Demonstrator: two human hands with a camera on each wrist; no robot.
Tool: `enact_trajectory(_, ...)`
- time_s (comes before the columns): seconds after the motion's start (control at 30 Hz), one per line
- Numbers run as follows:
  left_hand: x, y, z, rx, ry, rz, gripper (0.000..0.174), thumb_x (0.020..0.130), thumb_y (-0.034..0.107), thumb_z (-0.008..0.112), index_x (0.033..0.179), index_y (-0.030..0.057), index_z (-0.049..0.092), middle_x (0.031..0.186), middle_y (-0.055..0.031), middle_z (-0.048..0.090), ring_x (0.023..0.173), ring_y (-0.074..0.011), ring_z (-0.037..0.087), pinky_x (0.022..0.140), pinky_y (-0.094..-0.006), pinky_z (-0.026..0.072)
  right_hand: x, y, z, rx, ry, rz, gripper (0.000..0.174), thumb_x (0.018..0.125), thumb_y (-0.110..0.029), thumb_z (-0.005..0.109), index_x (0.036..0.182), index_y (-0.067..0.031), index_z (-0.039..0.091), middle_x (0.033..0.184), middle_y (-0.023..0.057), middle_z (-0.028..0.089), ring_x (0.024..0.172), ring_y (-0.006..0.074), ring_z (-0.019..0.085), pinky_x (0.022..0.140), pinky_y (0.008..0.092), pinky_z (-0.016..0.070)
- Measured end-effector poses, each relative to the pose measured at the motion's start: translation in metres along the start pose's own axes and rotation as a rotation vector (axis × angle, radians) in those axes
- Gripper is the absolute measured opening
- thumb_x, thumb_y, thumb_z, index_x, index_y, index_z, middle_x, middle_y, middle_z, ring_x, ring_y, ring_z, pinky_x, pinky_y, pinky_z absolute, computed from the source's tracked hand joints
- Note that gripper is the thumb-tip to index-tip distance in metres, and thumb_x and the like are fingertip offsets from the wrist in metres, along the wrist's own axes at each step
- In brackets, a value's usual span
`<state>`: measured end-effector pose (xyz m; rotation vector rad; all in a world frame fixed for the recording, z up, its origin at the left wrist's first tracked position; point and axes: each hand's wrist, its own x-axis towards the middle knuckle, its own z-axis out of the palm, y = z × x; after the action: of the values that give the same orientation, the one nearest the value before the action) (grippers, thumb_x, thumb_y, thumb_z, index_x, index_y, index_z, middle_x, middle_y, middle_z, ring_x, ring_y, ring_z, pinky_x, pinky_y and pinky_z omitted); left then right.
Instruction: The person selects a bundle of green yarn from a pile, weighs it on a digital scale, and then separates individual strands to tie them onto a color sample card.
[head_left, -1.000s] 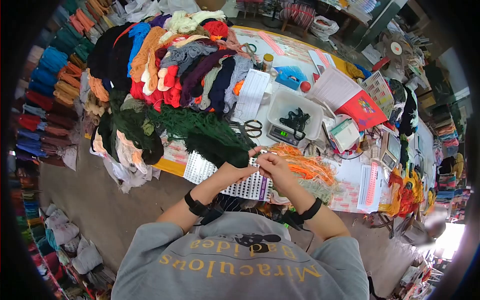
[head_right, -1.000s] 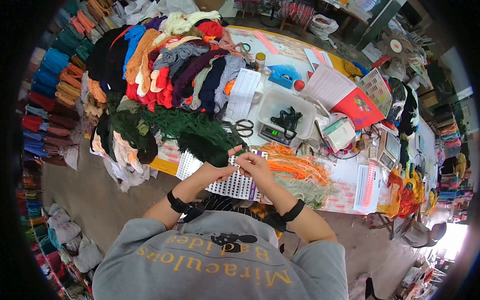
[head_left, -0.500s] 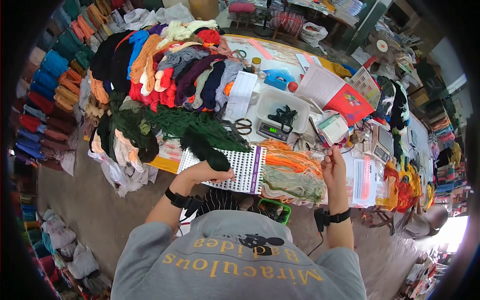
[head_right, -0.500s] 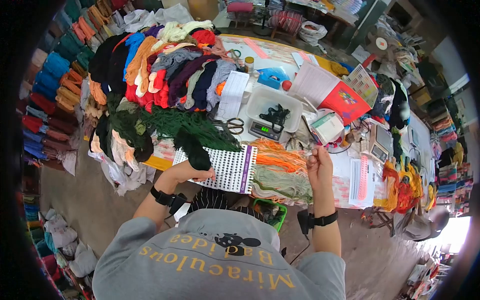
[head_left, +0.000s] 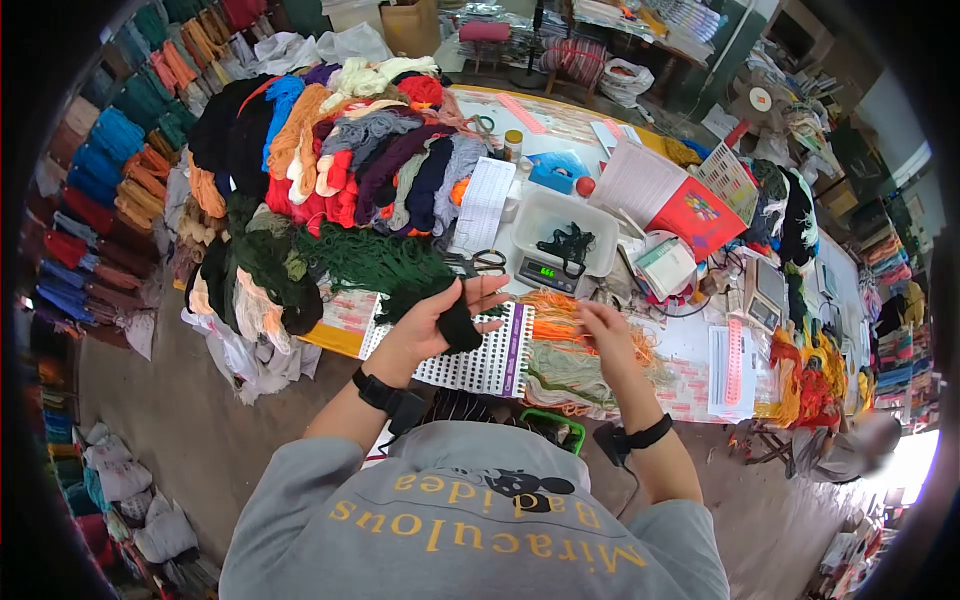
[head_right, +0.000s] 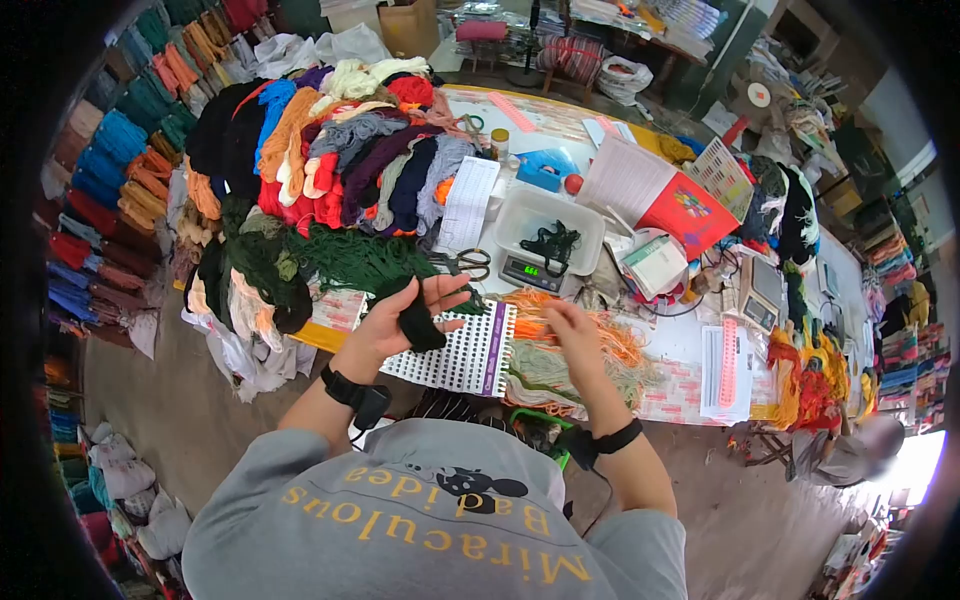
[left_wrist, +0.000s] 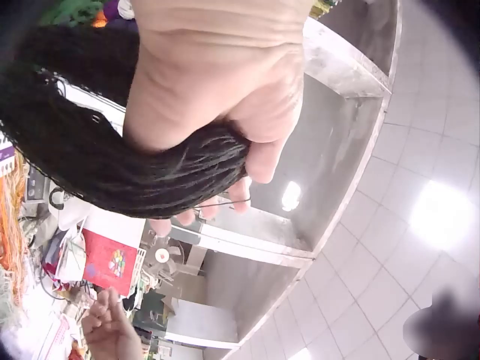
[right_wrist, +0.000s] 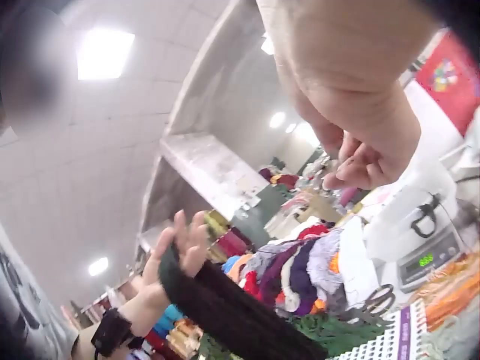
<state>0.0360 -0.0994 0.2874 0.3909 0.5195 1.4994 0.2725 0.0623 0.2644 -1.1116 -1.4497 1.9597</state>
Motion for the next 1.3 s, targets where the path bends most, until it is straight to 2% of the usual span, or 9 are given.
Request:
enact_trajectory(0.23,0.016,-0.021,0.015,0.092,-0.001,-0.054,0.056,0.096,0.039,0.039,0.136,0.0005,0.035,0.123,-0.0087,0.051,0.107,-0.0156,0.052,0.086,-0.0323,0.0460,-0.004,-0.010,0.093,-0.148,-0.352,-0.331,0.015,0.087,-0.014,0.058,0.094,-0.0006,0.060,0.079,0.0033,0.059,0.062,0.0088,0.057,0.054,0.0218,0.0437)
enact_trajectory(0.27,0.016,-0.024,0.020,0.116,0.098,-0.051,0.057,0.096,0.040,0.039,0.137,0.0004,0.034,0.112,-0.0050,0.055,0.091,-0.0113,0.055,0.075,-0.0266,0.0464,-0.005,-0.011,0.098,-0.199,-0.330,-0.307,0.015,0.087,-0.013,0.059,0.092,0.0004,0.060,0.076,0.0038,0.058,0.060,0.0090,0.057,0.053,0.0223,0.0434)
enact_trajectory(0.4,0.015,-0.025,0.015,0.108,0.086,-0.016,0.054,0.096,0.039,0.040,0.133,-0.0002,0.040,0.109,-0.0065,0.056,0.084,-0.0131,0.055,0.073,-0.0277,0.0472,-0.002,-0.013,0.100,-0.197,-0.335,-0.245,0.013,0.088,-0.012,0.058,0.086,0.0007,0.058,0.072,0.0041,0.057,0.056,0.0083,0.055,0.052,0.0224,0.0427)
enact_trajectory(0.73,0.024,-0.024,0.015,0.014,0.348,0.103,0.038,0.096,0.032,0.043,0.114,0.0002,0.054,0.106,-0.0093,0.058,0.081,-0.0149,0.057,0.075,-0.0308,0.0480,0.004,-0.012,0.078,0.123,-0.381,-0.066,0.014,0.093,-0.017,0.051,0.090,-0.0031,0.054,0.074,0.0024,0.059,0.058,0.0085,0.056,0.052,0.0203,0.0402)
enact_trajectory(0.8,0.023,-0.019,0.017,0.010,0.445,0.079,0.034,0.096,0.030,0.045,0.107,-0.0002,0.057,0.085,-0.0054,0.058,0.067,-0.0103,0.052,0.066,-0.0267,0.0457,0.006,-0.015,0.075,0.116,-0.412,0.000,0.014,0.093,-0.018,0.051,0.090,-0.0035,0.054,0.073,0.0019,0.059,0.058,0.0082,0.056,0.053,0.0202,0.0406)
enact_trajectory(0.87,0.020,-0.016,-0.006,0.121,0.349,0.038,0.033,0.096,0.029,0.045,0.104,-0.0006,0.058,0.074,-0.0024,0.052,0.060,-0.0084,0.047,0.062,-0.0249,0.0427,0.007,-0.026,0.074,-0.369,-0.464,-0.091,0.016,0.092,-0.019,0.052,0.089,-0.0039,0.054,0.072,0.0012,0.058,0.057,0.0080,0.055,0.054,0.0196,0.0410)
enact_trajectory(0.97,0.011,-0.016,-0.038,0.225,0.395,-0.002,0.030,0.096,0.026,0.045,0.094,-0.0006,0.059,0.053,0.0040,0.034,0.045,-0.0049,0.030,0.048,-0.0222,0.0318,0.026,-0.069,0.061,-0.315,-0.388,-0.215,0.017,0.092,-0.020,0.053,0.087,-0.0045,0.056,0.072,0.0008,0.058,0.059,0.0079,0.055,0.055,0.0196,0.0413)
enact_trajectory(1.1,-0.024,-0.022,-0.170,-0.470,0.436,0.046,0.022,0.094,0.022,0.049,0.088,0.0026,0.057,0.054,0.0058,0.033,0.043,-0.0056,0.028,0.047,-0.0216,0.0272,0.049,-0.150,0.047,-0.106,-0.253,-0.397,0.017,0.092,-0.021,0.053,0.086,-0.0054,0.057,0.072,0.0008,0.057,0.061,0.0083,0.055,0.057,0.0202,0.0419)
enact_trajectory(1.3,-0.095,-0.022,-0.250,-0.583,0.936,0.278,0.015,0.091,0.015,0.049,0.088,0.0036,0.057,0.052,0.0042,0.037,0.040,-0.0073,0.031,0.045,-0.0226,0.0297,0.077,-0.250,0.041,0.041,-0.303,-0.701,0.015,0.094,-0.019,0.051,0.092,-0.0045,0.057,0.078,0.0028,0.057,0.062,0.0086,0.054,0.057,0.0196,0.0417)
